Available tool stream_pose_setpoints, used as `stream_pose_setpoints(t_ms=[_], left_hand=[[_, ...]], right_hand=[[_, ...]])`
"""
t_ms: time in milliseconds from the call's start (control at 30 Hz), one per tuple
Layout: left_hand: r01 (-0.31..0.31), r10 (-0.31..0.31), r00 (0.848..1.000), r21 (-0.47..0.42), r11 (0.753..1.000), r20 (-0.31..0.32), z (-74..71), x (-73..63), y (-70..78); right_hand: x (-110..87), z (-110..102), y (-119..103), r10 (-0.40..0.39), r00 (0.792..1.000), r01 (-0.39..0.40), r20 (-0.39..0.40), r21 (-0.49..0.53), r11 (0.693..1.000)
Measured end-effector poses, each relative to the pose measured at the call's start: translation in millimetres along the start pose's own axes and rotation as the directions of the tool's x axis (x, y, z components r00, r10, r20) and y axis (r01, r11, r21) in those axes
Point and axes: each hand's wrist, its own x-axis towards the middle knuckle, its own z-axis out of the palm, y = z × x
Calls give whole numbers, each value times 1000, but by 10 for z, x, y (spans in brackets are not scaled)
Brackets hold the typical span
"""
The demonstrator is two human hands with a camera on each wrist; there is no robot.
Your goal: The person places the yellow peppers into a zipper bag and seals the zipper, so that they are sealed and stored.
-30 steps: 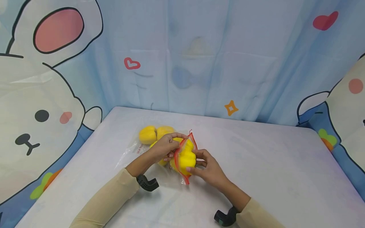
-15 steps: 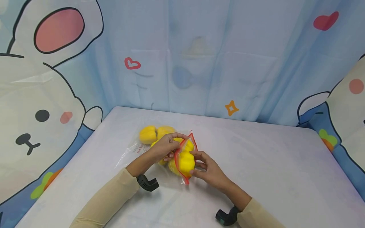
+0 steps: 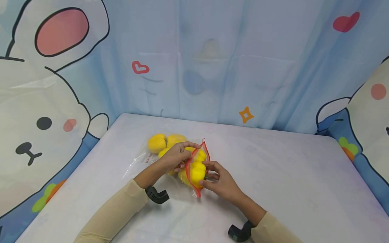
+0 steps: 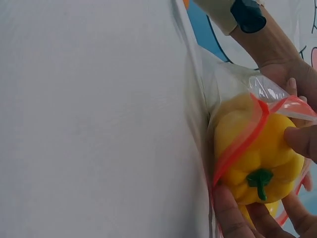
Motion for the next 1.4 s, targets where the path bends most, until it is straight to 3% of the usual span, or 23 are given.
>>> stream_pose_setpoints(t_ms=[233, 533, 1400], left_hand=[[4, -4, 1000, 12, 1000, -8, 7, 2, 9], [-4, 4, 1000, 9, 1000, 2, 6, 5, -2], [0, 0, 1000, -1, 1000, 8, 14, 34, -52]], right_hand=[[8, 40, -27, 36, 998, -34, -43, 35, 999], [25, 72, -38, 23, 997, -21, -74, 25, 999], [30, 120, -31, 21, 997, -20, -70, 6, 1000]])
